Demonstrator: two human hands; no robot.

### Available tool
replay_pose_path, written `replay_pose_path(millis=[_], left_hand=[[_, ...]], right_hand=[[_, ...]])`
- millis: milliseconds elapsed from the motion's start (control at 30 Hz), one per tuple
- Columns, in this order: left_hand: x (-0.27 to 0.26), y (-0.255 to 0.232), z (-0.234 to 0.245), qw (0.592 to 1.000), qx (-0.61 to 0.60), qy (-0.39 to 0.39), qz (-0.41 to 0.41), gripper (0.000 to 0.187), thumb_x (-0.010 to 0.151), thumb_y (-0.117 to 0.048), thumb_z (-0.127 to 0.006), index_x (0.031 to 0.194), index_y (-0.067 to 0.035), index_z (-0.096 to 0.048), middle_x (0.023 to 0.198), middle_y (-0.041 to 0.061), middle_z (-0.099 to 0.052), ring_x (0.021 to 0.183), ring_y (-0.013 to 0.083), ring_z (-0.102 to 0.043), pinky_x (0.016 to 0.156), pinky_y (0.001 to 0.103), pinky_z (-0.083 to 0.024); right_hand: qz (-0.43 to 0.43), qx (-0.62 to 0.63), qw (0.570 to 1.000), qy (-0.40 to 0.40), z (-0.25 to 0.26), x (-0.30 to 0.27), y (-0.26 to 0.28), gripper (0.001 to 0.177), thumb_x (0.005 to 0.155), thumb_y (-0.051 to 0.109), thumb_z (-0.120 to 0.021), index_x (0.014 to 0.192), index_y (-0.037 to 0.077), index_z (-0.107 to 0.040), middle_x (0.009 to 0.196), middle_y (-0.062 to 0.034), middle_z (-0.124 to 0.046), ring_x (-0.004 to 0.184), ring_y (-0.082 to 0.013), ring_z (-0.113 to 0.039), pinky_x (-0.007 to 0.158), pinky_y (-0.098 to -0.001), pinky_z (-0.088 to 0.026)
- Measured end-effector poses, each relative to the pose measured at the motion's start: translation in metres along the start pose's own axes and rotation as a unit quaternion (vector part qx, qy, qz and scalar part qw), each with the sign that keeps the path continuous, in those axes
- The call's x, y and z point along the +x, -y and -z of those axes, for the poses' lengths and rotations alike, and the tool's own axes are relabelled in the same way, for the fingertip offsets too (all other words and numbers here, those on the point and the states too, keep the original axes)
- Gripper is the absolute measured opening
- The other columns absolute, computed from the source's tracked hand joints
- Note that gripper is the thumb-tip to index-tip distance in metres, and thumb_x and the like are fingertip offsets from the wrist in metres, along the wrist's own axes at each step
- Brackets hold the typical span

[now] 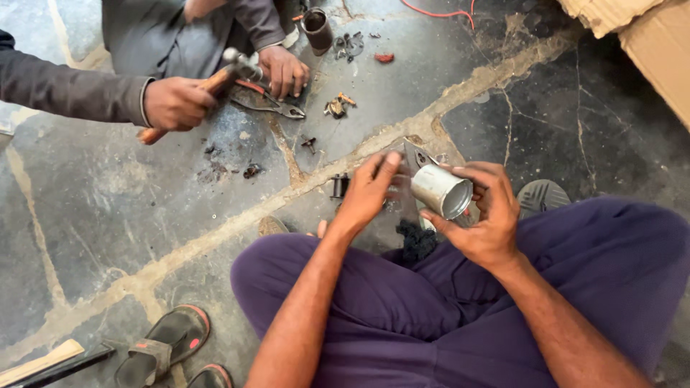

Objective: The person sits on the floor and uses pliers to remove a copper wire coil from a cylindrical metal housing. They then use a screwdriver to adjust the interior of the housing and a hammer to tap a metal disc into place.

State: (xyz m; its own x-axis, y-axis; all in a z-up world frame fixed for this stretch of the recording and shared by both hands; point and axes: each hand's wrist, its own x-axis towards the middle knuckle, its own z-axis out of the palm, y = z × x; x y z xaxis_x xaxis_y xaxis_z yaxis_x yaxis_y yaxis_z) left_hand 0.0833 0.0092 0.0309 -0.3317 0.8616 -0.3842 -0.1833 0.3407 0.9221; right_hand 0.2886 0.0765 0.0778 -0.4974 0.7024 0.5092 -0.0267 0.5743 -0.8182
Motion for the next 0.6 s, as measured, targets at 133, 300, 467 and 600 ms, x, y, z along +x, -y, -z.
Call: replay_pose_path(millis=[133,300,467,600], left_hand=[[-0.012,0.003,-0.009,0.960,-0.178,0.208,0.051,0.052,0.103,-0.045,-0.050,0.138,-0.008,-0.056,0.110,0.008,-0.069,0.096,0.0170,-0.069,0.085,0.033,-0.059],[-0.004,0.029,0.004,0.939,-0.222,0.261,0.040,0.049,0.113,-0.040,-0.059,0.131,0.005,-0.063,0.103,0.007,-0.067,0.091,0.0135,-0.063,0.084,0.032,-0.055],[0.004,0.041,0.005,0.890,-0.317,0.316,0.084,0.047,0.112,-0.037,-0.051,0.127,0.007,-0.062,0.103,0.005,-0.067,0.094,0.0102,-0.063,0.085,0.028,-0.053],[0.004,0.028,-0.001,0.888,-0.299,0.314,0.154,0.050,0.112,-0.042,-0.050,0.138,-0.001,-0.061,0.120,0.007,-0.071,0.106,0.0133,-0.069,0.091,0.030,-0.056]], right_hand=[[0.077,-0.113,0.991,0.012,-0.002,0.002,-0.003,0.066,0.076,0.015,-0.095,0.125,-0.002,-0.055,0.125,-0.0174,-0.060,0.119,-0.0318,-0.067,0.096,-0.0378,-0.061],[0.172,-0.149,0.974,0.015,-0.006,0.006,-0.009,0.062,0.079,0.014,-0.095,0.124,-0.003,-0.055,0.121,-0.0174,-0.059,0.117,-0.0369,-0.069,0.100,-0.0446,-0.061],[0.173,-0.102,0.979,0.013,-0.005,0.003,-0.014,0.068,0.079,0.021,-0.094,0.125,0.000,-0.047,0.121,-0.0179,-0.059,0.117,-0.0387,-0.068,0.101,-0.0487,-0.062],[0.182,-0.114,0.976,0.019,-0.005,0.003,-0.012,0.076,0.076,0.023,-0.097,0.125,0.005,-0.042,0.119,-0.0157,-0.060,0.113,-0.0361,-0.069,0.096,-0.0465,-0.063]])
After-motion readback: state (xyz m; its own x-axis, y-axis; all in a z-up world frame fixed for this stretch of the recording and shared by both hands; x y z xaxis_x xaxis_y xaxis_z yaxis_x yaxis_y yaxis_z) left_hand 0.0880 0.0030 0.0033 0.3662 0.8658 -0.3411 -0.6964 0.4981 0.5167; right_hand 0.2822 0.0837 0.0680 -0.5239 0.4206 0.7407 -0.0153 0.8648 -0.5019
